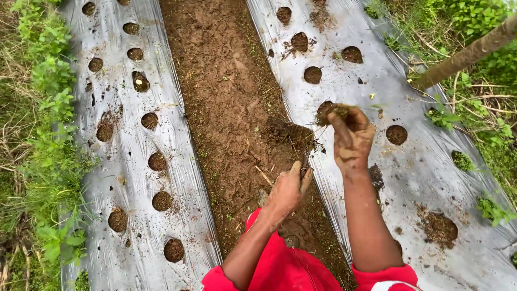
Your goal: Using hands and a hand hoe to remove weeds and clear soil between rows of plants in a field.
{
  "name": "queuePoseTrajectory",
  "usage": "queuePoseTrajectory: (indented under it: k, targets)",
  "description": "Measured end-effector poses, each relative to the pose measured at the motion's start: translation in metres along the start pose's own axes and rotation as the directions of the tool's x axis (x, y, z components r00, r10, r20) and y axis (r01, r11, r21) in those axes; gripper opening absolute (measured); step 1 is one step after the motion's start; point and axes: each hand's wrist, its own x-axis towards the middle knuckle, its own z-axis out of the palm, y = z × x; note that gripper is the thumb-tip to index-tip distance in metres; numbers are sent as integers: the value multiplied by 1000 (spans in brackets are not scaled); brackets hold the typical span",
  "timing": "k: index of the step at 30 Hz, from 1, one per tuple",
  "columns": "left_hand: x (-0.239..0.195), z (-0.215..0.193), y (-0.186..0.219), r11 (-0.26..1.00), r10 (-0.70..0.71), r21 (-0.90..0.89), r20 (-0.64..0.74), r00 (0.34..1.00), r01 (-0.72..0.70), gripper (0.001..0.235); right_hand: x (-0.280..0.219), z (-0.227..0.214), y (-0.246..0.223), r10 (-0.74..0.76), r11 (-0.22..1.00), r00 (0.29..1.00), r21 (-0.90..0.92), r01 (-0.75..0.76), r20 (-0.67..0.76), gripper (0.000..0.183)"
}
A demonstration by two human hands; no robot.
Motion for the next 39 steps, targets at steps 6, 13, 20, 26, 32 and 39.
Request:
queuePoseTrajectory:
  k: [6, 13, 20, 26, 32, 39]
  targets:
    - [38, -46, -11, 998, -44, -39, -141, 989, 39, 64, 30, 67, 18, 226, 905, 974, -370, -210, -1, 49]
    - [98, -129, -52, 975, -154, -204, -341, 927, 87, 67, -48, 103, 116, 416, 794, 894, -544, -269, 165, 55]
    - [164, -150, -99, 950, -147, -311, -493, 858, -16, 71, -37, 193, 107, 743, 665, 667, 50, -745, 58, 63]
    - [172, -200, -66, 992, -63, -129, -439, 896, 6, 57, 12, 174, 178, 434, 879, 895, -263, -398, 98, 43]
    - [223, -260, -85, 775, -471, -615, -411, 780, 144, 37, 94, 182, 178, 552, 834, 830, -63, -548, 80, 24]
    - [323, -322, -91, 304, -434, -896, -432, 791, -323, 19, 193, 216, 165, 558, 830, 807, -103, -549, 192, 34]
